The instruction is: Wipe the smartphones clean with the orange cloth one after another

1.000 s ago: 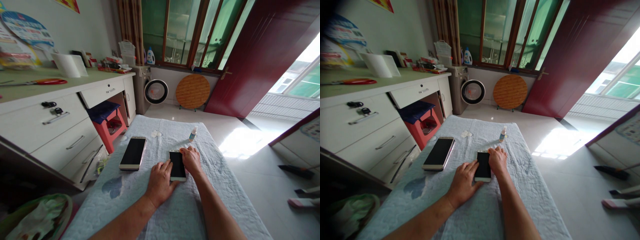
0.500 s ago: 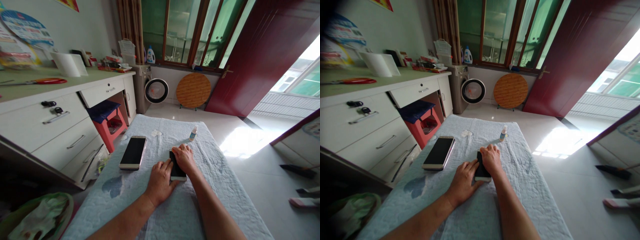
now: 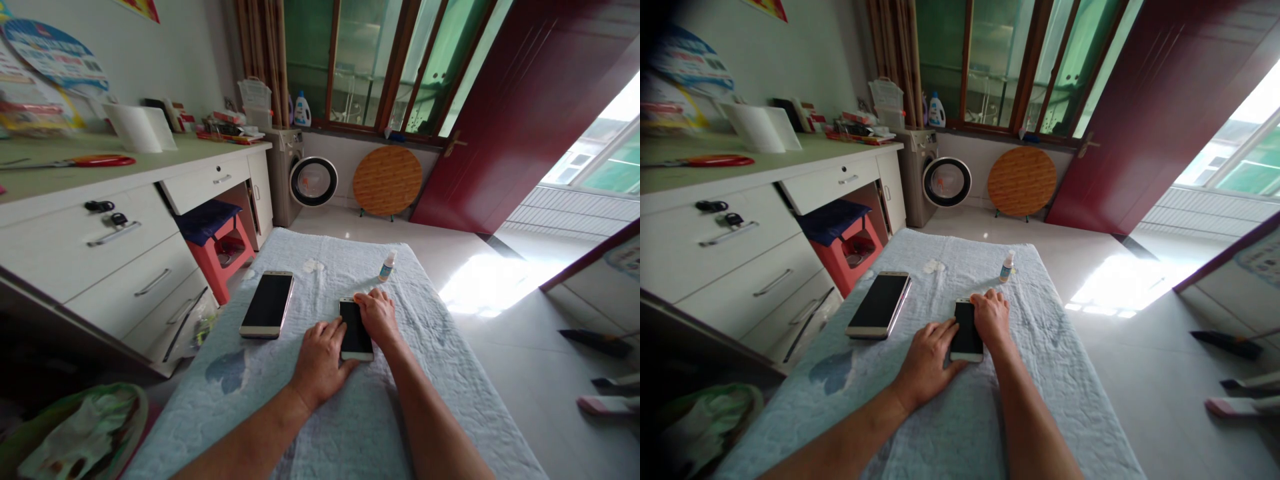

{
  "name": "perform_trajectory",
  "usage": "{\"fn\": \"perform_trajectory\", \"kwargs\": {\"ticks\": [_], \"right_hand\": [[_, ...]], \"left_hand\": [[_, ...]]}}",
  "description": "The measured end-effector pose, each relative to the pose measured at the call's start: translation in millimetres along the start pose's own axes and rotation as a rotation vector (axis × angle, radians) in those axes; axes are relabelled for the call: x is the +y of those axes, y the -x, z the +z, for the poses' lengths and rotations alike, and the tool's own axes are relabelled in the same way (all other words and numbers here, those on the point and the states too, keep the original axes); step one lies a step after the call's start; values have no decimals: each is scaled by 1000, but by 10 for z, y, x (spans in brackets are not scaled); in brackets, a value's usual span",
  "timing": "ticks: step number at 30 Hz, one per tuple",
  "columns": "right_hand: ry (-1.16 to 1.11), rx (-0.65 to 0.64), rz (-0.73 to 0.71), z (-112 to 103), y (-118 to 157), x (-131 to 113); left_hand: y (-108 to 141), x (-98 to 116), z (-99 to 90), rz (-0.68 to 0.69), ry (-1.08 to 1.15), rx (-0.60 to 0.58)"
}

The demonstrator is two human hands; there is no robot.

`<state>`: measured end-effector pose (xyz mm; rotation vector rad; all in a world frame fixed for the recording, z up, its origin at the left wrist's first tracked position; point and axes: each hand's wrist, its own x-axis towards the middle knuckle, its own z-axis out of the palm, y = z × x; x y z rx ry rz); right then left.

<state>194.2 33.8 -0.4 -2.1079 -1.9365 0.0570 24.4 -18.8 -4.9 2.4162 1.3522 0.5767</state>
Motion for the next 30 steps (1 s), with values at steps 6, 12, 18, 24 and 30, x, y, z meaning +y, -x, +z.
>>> {"fn": "perform_trajectory", "kwargs": {"ticks": [6,12,18,24,30], "right_hand": [[43,-8,53,-40,16,95],[15,-1,43,-24,15,126],[-40,-74,-19,-134,28,167],[-199,-137,-128,-169,11,257],[-354,-222,-197,-212,36,237]], "left_hand": [[-3,-17,-15,2,12,-8],[2,-28,-10,4,14,-8],[-5,-48,-18,14,29,-9],[-10,-75,-49,32,34,-19],[-4,-104,-23,28,38,-25]]}}
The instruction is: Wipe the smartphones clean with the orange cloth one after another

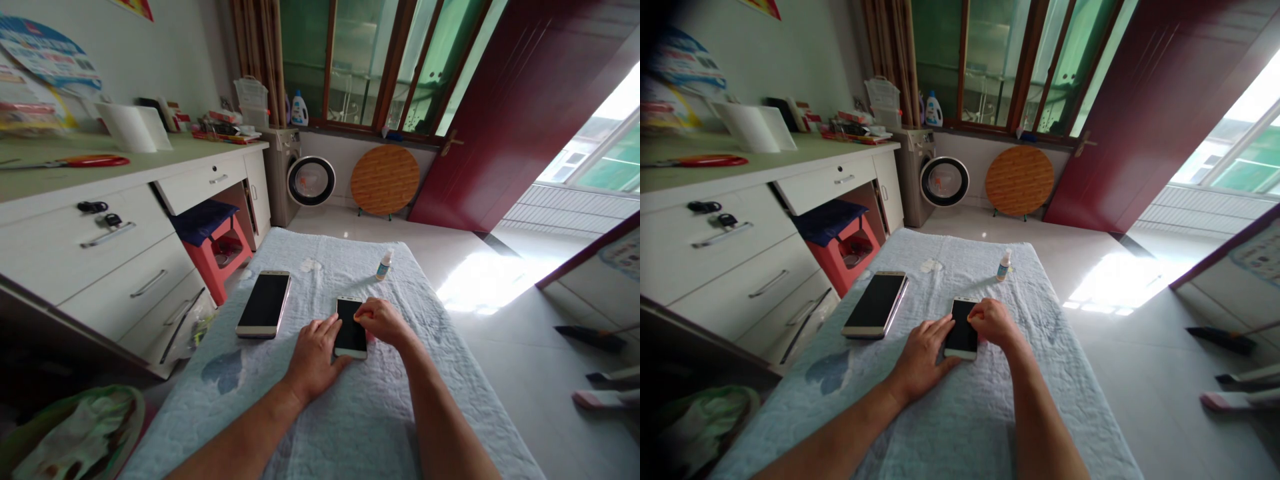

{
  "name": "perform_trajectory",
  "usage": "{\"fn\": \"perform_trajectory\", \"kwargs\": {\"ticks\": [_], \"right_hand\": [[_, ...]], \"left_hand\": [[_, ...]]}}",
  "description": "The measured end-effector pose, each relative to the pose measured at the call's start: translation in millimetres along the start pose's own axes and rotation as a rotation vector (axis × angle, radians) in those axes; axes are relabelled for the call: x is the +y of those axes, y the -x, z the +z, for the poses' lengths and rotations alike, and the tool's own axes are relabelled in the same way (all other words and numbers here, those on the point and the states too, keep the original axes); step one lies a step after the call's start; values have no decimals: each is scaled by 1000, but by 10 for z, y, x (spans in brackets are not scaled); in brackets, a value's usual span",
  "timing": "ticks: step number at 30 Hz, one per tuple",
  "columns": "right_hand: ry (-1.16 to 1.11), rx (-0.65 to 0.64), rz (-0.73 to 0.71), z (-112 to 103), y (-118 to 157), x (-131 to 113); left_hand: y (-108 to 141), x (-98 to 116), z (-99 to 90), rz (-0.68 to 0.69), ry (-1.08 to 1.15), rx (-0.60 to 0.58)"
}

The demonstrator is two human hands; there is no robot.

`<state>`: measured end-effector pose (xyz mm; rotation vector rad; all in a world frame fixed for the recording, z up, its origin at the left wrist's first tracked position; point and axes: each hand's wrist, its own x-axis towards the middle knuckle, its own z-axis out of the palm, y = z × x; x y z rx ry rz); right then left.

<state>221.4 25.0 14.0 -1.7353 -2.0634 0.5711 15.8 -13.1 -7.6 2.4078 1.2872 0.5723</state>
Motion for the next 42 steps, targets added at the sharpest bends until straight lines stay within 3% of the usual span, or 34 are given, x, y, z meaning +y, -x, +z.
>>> {"fn": "perform_trajectory", "kwargs": {"ticks": [8,14,19,26,29,32,38,42], "right_hand": [[123,169,43,79,-51,68],[117,198,46,93,-60,142],[-41,75,42,8,-27,113],[-234,-238,123,-121,80,-59],[-246,-288,139,-138,97,-81],[-218,-227,125,-113,75,-42],[9,97,-7,32,-29,63],[126,187,-5,149,-66,61]], "left_hand": [[-30,-63,0,9,7,-13],[-36,-69,10,10,15,-10],[-40,-56,-8,4,14,-20],[-27,-62,-9,3,15,-20],[-30,-59,-10,-1,14,-27],[-33,-56,-15,4,15,-23],[-31,-69,4,19,20,-4],[-34,-86,25,30,30,12]]}}
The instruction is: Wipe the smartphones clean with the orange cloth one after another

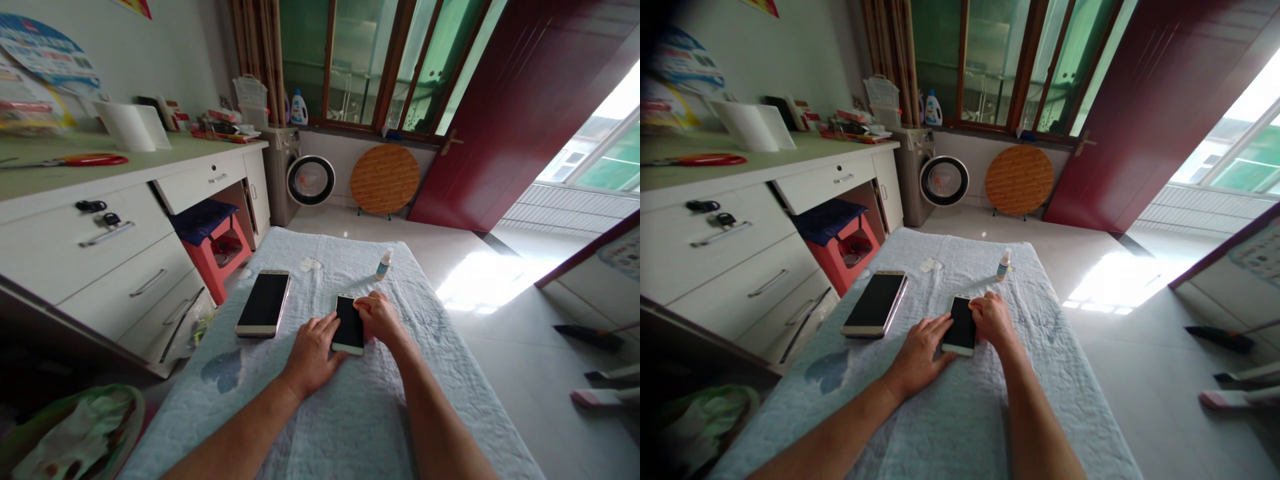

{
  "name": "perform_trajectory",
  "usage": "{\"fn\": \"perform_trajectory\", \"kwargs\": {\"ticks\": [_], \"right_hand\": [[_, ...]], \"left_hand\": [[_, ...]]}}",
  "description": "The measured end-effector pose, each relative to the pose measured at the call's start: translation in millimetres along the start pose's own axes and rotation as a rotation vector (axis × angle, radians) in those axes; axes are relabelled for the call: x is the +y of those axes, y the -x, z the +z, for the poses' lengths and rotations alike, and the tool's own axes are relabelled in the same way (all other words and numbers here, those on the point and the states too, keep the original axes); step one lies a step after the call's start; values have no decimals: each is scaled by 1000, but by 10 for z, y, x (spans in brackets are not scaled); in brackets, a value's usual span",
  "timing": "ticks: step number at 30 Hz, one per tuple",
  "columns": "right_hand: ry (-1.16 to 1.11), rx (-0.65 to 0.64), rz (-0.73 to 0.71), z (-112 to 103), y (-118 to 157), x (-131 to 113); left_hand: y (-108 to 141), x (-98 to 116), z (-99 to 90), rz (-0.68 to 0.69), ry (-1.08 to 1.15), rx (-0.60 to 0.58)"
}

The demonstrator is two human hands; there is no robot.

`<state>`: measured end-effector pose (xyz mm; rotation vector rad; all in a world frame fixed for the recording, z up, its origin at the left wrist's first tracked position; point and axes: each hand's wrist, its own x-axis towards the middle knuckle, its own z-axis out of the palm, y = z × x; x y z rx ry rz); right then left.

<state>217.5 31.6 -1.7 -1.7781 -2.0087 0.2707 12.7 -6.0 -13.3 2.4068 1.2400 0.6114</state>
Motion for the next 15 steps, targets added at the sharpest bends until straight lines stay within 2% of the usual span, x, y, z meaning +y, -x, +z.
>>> {"fn": "perform_trajectory", "kwargs": {"ticks": [8,15], "right_hand": [[-36,-16,-102,42,19,-120],[-150,-144,-137,-46,46,-216]], "left_hand": [[1,16,-16,-8,2,4],[12,-14,18,12,18,34]]}}
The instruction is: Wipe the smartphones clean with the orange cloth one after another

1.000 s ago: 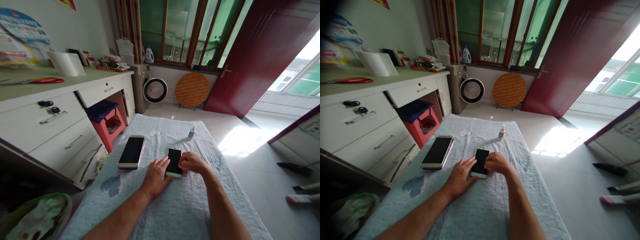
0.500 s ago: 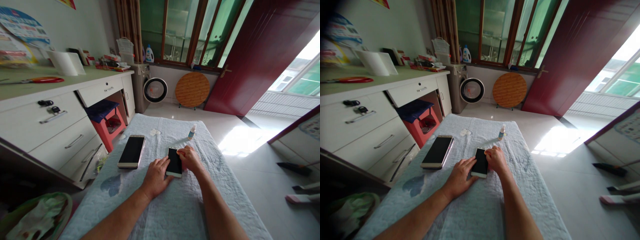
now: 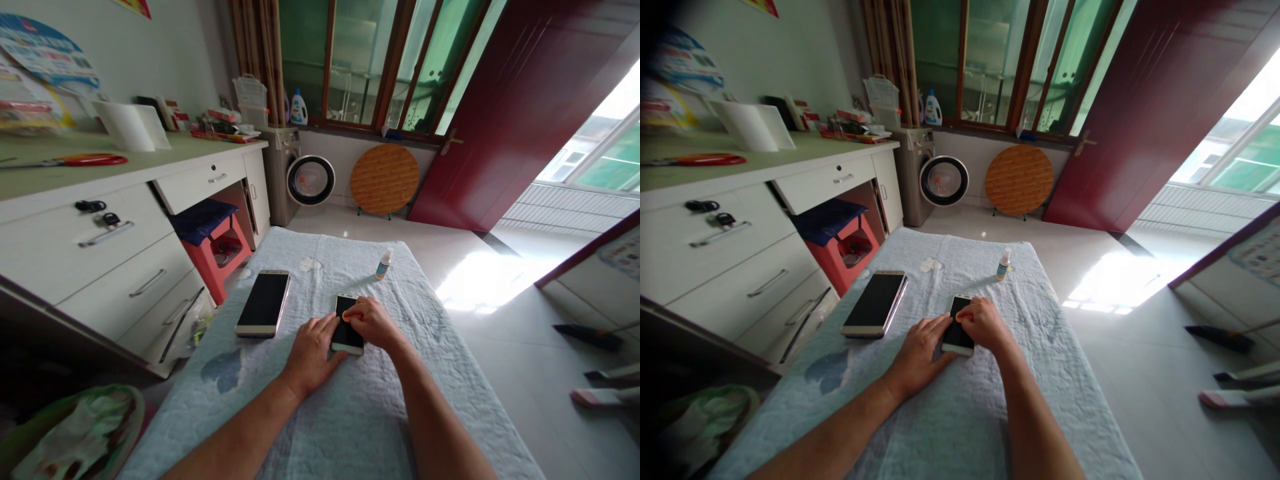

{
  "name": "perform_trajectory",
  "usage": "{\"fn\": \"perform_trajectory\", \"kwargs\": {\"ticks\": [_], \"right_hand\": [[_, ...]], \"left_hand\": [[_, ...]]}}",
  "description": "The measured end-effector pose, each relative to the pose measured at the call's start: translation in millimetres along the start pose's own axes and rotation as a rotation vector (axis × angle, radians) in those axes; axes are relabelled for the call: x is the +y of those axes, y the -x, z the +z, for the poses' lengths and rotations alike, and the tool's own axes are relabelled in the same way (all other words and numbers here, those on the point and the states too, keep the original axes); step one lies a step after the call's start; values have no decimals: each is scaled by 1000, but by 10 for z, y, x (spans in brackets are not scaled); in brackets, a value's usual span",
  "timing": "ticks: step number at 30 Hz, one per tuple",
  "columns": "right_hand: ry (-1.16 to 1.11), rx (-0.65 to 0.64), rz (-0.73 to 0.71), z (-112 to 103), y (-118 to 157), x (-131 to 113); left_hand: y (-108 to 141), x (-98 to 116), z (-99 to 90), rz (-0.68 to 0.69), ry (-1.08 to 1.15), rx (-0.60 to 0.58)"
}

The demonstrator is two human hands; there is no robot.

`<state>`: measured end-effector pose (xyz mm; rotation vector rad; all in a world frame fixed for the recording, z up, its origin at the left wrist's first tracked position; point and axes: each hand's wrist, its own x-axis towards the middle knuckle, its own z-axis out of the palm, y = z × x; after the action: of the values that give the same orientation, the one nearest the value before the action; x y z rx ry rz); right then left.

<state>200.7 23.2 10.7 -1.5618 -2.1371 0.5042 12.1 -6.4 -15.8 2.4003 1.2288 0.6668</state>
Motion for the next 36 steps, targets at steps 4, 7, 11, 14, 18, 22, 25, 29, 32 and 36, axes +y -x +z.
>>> {"fn": "perform_trajectory", "kwargs": {"ticks": [4,7,11,14,18,22,25,29,32,36], "right_hand": [[-53,-58,15,-48,14,-46],[-50,-57,39,-56,14,-24],[-17,37,70,-4,-4,90],[63,111,103,51,-20,163],[153,131,112,91,-24,165],[179,148,95,94,-17,106],[172,126,53,83,-13,64],[160,99,-3,74,-11,22],[155,67,-13,77,-10,1],[112,23,-21,70,-3,-25]], "left_hand": [[13,-22,26,-14,-15,18],[12,-8,20,-33,-31,10],[0,25,-7,-45,-25,8],[-6,36,-20,-52,-13,3],[-5,27,-11,-44,1,9],[-8,25,-4,-40,9,20],[-14,40,-18,-49,19,26],[-21,64,-46,-63,48,40],[-23,75,-54,-81,64,50],[-17,77,-57,-75,55,54]]}}
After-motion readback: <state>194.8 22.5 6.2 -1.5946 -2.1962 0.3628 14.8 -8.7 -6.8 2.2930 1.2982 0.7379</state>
